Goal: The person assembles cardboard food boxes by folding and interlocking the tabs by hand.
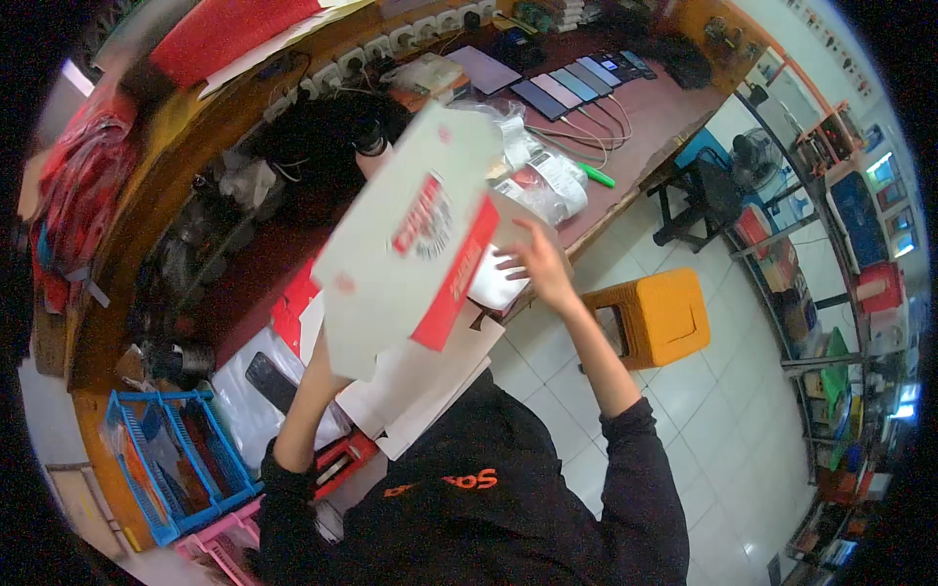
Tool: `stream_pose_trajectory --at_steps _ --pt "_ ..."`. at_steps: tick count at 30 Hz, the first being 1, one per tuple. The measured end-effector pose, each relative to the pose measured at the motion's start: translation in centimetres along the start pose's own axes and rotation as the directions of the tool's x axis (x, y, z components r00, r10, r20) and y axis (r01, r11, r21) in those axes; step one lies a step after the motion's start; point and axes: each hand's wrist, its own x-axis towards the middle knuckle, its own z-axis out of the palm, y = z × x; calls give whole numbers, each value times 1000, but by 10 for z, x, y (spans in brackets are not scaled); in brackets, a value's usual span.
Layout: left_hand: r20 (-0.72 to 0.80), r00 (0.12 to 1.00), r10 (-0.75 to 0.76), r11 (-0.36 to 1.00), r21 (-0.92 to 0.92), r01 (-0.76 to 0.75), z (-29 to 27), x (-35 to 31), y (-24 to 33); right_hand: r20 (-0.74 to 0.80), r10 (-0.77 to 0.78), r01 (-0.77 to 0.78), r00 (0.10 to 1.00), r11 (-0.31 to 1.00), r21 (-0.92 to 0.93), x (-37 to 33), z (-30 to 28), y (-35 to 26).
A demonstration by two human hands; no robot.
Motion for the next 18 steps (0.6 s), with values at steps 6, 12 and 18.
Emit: stream_pose_trajectory --at_steps 6,12,18 --pt "-21 992 -126 990 63 127 5 33 8 513 -226 515 828 -52 -855 -16 -28 74" --pt "-84 982 -170 914 -387 125 27 94 11 568 -145 579 810 48 -814 -28 -10 17" --pt "141 978 -154 892 -406 199 64 133 -11 609 -54 611 791 37 -791 -39 10 -28"
